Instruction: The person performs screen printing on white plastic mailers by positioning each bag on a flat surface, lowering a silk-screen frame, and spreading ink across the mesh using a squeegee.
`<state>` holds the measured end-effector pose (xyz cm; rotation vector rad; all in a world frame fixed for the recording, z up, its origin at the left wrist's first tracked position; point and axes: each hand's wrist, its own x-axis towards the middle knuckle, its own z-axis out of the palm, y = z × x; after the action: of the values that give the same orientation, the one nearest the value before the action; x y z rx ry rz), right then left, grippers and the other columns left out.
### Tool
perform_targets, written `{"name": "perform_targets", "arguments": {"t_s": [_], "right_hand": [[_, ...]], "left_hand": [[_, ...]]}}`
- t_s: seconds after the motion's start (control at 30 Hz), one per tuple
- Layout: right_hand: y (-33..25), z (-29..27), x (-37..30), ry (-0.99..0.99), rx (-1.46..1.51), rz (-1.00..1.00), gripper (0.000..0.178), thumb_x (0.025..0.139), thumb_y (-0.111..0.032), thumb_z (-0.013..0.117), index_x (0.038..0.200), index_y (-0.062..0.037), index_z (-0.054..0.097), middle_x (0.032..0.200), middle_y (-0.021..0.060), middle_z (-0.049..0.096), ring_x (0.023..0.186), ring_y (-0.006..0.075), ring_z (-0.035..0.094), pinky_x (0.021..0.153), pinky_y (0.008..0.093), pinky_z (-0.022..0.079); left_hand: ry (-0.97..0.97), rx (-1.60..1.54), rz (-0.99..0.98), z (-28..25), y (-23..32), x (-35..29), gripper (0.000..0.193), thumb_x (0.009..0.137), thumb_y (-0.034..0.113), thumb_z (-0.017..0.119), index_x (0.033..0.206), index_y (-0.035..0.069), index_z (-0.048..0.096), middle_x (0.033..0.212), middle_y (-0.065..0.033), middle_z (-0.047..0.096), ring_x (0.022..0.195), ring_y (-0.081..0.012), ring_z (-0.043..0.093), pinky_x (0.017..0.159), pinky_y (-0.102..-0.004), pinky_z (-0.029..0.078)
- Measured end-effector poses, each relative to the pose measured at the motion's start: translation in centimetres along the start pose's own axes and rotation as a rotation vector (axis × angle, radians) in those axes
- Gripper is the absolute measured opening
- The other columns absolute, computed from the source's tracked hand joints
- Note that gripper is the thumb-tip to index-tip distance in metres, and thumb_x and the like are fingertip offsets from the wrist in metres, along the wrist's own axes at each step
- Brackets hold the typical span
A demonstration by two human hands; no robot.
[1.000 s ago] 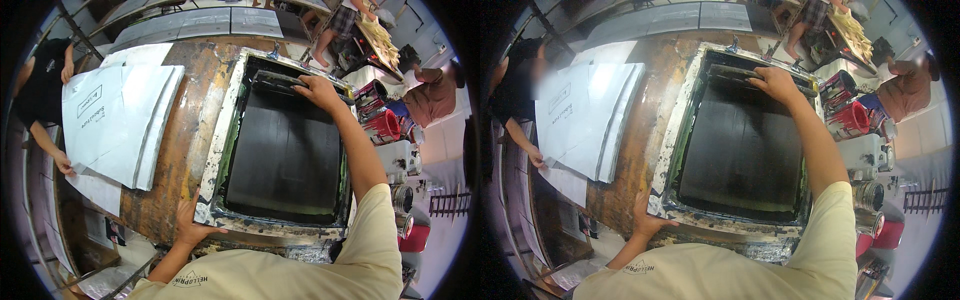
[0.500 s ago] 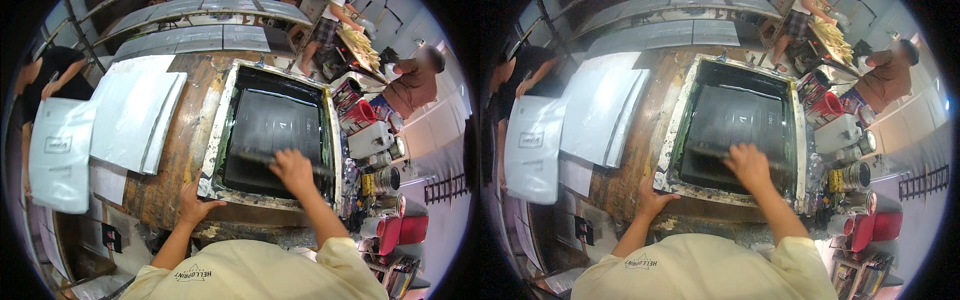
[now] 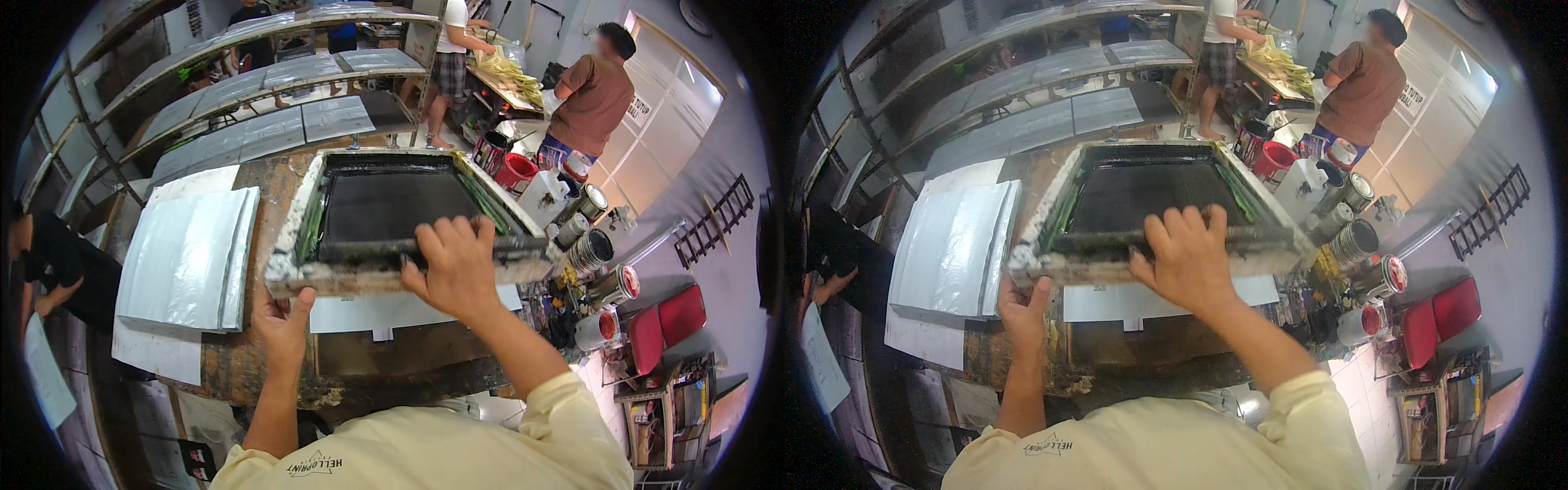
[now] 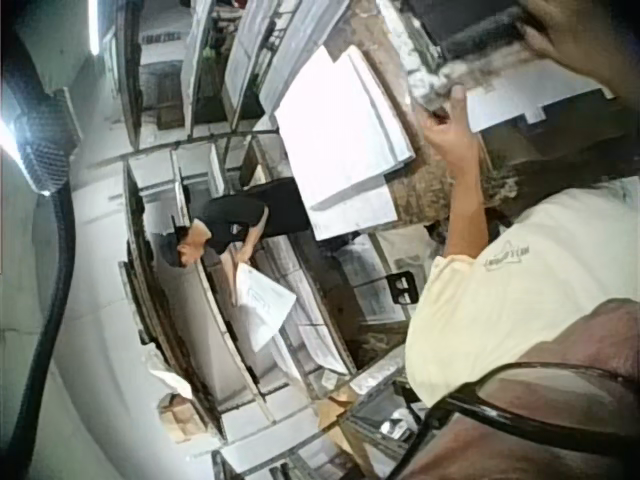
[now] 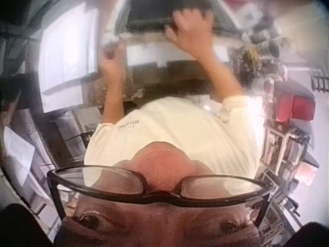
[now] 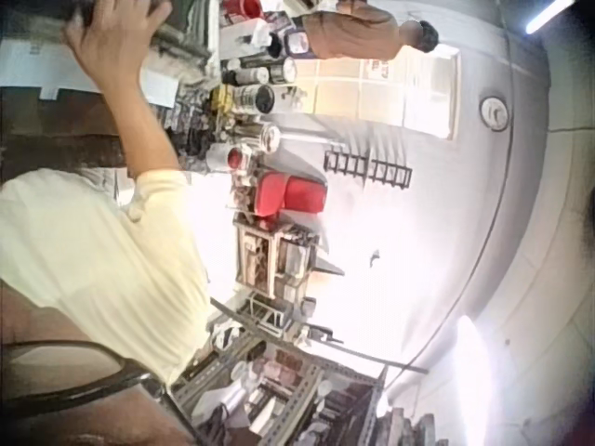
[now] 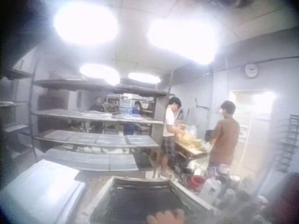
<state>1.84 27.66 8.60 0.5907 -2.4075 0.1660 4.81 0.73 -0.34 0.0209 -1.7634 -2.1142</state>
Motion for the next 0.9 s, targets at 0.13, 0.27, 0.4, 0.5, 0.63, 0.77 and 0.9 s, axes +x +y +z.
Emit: {"name": "perform_targets", "arguments": {"t_s": [0.13, 0.27, 0.4, 0.5, 0.63, 0.77, 0.9], "right_hand": [[1.0, -1.1, 4.7, 0.078, 0.029, -0.031, 0.034, 0.086, -0.039, 0.077, 0.092, -0.0081, 0.063, 0.086, 0.0089, 0.06, 0.089, 0.0302, 0.06, 0.09, 0.0509, 0.04], [2.2, -1.9, 7.7, 0.125, 0.072, -0.041, 0.036, 0.088, -0.039, 0.075, 0.091, -0.0054, 0.066, 0.083, 0.01, 0.062, 0.085, 0.0311, 0.061, 0.091, 0.0498, 0.04], [2.9, -2.6, 10.1, 0.15, 0.044, -0.025, 0.039, 0.089, -0.042, 0.076, 0.085, -0.0039, 0.07, 0.08, 0.0112, 0.067, 0.085, 0.0305, 0.066, 0.099, 0.0526, 0.041], [3.3, -2.8, 11.1, 0.142, 0.049, -0.003, 0.039, 0.09, -0.042, 0.075, 0.085, -0.0037, 0.07, 0.08, 0.0113, 0.068, 0.085, 0.0307, 0.066, 0.1, 0.0526, 0.041], [3.7, -2.8, 12.0, 0.167, 0.064, -0.036, 0.039, 0.09, -0.042, 0.075, 0.084, -0.004, 0.069, 0.081, 0.0111, 0.068, 0.084, 0.031, 0.066, 0.097, 0.0519, 0.042], [4.4, -2.5, 13.3, 0.178, 0.052, -0.064, 0.036, 0.093, -0.04, 0.071, 0.09, -0.0037, 0.068, 0.081, 0.0152, 0.066, 0.082, 0.0353, 0.065, 0.085, 0.0483, 0.042], [5.3, -3.0, 14.0, 0.188, 0.061, -0.058, 0.04, 0.096, -0.04, 0.064, 0.098, -0.0003, 0.071, 0.089, 0.0212, 0.071, 0.088, 0.042, 0.067, 0.089, 0.0496, 0.046]], "left_hand": [[-0.11, 1.023, 0.339, -1.2, -5.4, -1.9, 0.094, 0.098, 0.05, 0.075, 0.164, -0.003, 0.034, 0.166, -0.0306, 0.036, 0.159, -0.0447, 0.027, 0.129, -0.0597, 0.015], [-0.483, 1.509, -0.022, -0.4, -9.4, -8.1, 0.113, 0.098, 0.082, 0.045, 0.169, -0.003, 0.021, 0.174, -0.0346, 0.01, 0.162, -0.0538, -0.003, 0.12, -0.0765, -0.013], [-0.504, 1.501, -0.104, 0.1, -11.0, -8.8, 0.116, 0.095, 0.085, 0.042, 0.169, -0.002, 0.021, 0.177, -0.0293, 0.008, 0.164, -0.0493, -0.002, 0.121, -0.0753, -0.013], [-0.523, 1.462, -0.148, 0.4, -10.6, -8.4, 0.114, 0.095, 0.084, 0.045, 0.168, -0.002, 0.024, 0.176, -0.029, 0.013, 0.164, -0.0479, 0.0, 0.121, -0.0752, -0.013], [-0.416, 1.403, -0.018, 1.2, -9.8, -8.0, 0.099, 0.1, 0.069, 0.055, 0.163, -0.004, 0.036, 0.17, -0.0287, 0.031, 0.162, -0.0474, 0.016, 0.123, -0.0751, -0.005], [-0.292, 1.227, 0.132, 3.1, -8.8, -3.9, 0.066, 0.103, 0.043, 0.068, 0.144, -0.008, 0.06, 0.151, -0.0247, 0.06, 0.147, -0.0436, 0.048, 0.125, -0.0678, 0.021], [-0.174, 1.005, 0.2, 5.8, -5.5, -1.6, 0.045, 0.101, 0.021, 0.072, 0.137, -0.004, 0.067, 0.138, -0.0228, 0.069, 0.115, -0.034, 0.071, 0.095, -0.0444, 0.056]]}}
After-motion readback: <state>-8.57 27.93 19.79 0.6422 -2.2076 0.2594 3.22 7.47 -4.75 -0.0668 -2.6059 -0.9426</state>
